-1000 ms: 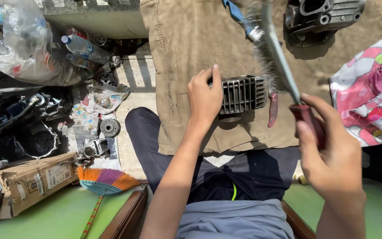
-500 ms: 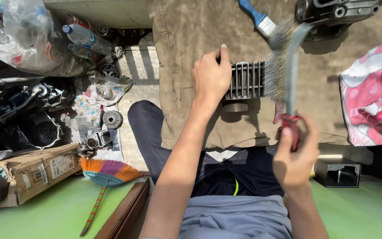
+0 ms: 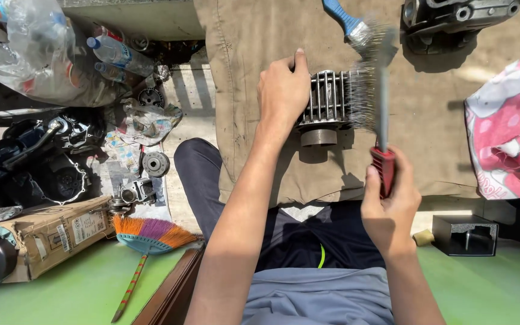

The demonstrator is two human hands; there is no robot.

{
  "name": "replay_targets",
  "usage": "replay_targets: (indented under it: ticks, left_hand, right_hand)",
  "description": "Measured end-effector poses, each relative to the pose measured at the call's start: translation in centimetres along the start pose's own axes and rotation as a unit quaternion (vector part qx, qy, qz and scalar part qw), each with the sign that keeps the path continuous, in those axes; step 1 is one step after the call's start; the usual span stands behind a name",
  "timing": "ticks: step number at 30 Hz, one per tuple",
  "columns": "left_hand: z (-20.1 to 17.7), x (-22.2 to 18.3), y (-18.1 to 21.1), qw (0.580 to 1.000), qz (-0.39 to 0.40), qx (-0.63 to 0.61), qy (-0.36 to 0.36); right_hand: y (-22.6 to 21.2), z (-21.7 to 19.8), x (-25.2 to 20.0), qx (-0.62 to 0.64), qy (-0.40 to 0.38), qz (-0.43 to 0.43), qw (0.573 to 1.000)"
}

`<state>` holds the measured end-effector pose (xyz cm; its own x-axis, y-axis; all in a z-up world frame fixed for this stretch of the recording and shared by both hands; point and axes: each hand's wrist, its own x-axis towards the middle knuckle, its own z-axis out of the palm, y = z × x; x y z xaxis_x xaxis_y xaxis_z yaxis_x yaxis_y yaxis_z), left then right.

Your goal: Cleaning the cooling fins of an engine cylinder block and head using a wire brush and a soft brush.

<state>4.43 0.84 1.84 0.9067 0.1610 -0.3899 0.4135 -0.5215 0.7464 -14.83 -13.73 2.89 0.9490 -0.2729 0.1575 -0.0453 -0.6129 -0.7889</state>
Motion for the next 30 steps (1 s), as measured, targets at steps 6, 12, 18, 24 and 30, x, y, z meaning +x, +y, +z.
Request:
replay_targets:
  ticks: [6, 12, 18, 24, 30]
  left_hand:
    - [0.4, 0.9, -0.4, 1.0, 0.007, 0.022, 0.0]
    - [0.4, 2.4, -0.1, 0.999, -0.027, 0.025, -0.012]
    - [-0.1, 3.4, 0.3, 0.997, -0.059, 0.021, -0.034]
    - [1.0, 4.6, -0.5, 0.999, -0.036, 0.037, -0.014]
    - [-0.2, 2.0, -0.3, 0.999, -0.018, 0.038, 0.017]
  right_hand:
    - [-0.1, 0.0, 0.8, -0.043, -0.042, -0.006, 0.998]
    - [-2.8, -3.8, 1.4, 0.056, -0.017, 0.017, 0.998]
    - [-6.3, -8.7, 0.3, -0.046, -0.016, -0.056, 0.997]
    - [-7.4, -6.3, 3.1, -0.232, -0.131, 0.076, 0.961]
    - [-7.5, -4.9, 5.9, -0.263, -0.159, 0.065, 0.949]
